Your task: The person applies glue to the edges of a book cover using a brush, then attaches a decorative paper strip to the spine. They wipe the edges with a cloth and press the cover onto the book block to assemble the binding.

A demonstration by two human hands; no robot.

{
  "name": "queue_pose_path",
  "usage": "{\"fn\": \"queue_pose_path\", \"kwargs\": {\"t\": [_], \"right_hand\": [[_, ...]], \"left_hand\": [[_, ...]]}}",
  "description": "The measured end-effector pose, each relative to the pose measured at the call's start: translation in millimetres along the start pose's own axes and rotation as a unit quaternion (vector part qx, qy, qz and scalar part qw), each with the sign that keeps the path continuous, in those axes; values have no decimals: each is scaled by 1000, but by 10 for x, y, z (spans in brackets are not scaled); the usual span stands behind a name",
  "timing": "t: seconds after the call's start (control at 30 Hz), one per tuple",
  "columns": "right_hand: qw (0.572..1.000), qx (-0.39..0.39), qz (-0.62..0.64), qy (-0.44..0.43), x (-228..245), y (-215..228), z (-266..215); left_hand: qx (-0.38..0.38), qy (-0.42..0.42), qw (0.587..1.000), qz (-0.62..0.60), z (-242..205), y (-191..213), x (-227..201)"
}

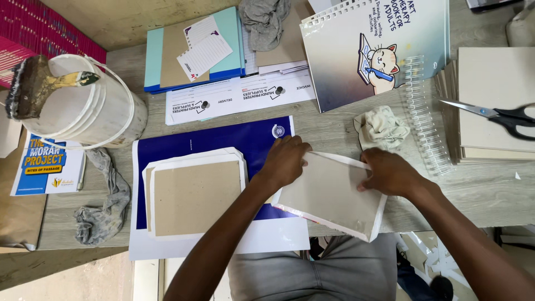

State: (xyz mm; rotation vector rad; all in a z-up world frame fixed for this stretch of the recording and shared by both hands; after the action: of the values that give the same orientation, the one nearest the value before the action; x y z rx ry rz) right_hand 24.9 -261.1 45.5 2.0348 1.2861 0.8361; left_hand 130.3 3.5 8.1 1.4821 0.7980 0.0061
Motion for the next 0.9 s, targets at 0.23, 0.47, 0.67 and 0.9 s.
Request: {"fn": "queue_pose_path", "kwargs": {"t": [0.23, 0.47, 0.67, 0.9], "right_hand": [[927, -339, -161, 9, -53, -1034, -250], [868, -472, -145, 58, 88, -903, -568], [910, -392, 53, 127, -288, -430, 464], [971, -173, 152, 67, -41, -201, -150]], "left_hand": [[-148, 87, 972, 163, -286, -484, -680], [-272, -62, 954, 110, -170, -792, -1089], [-259, -48, 961, 88, -194, -835, -1075], [-332, -42, 932, 141, -114, -722, -1099]]}}
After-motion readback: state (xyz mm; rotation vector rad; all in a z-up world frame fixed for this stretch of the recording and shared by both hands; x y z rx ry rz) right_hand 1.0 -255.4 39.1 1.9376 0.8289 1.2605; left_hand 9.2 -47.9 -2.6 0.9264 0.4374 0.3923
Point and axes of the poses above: each hand's wrist, its own z-axis towards the middle knuckle, its own y-axis out of the back of the hand, x = y × z, the point moved 1 cm from there along z, towards the middle knuckle, and after that the axes turned 13 degrees about -y, right-handed, at the moved point
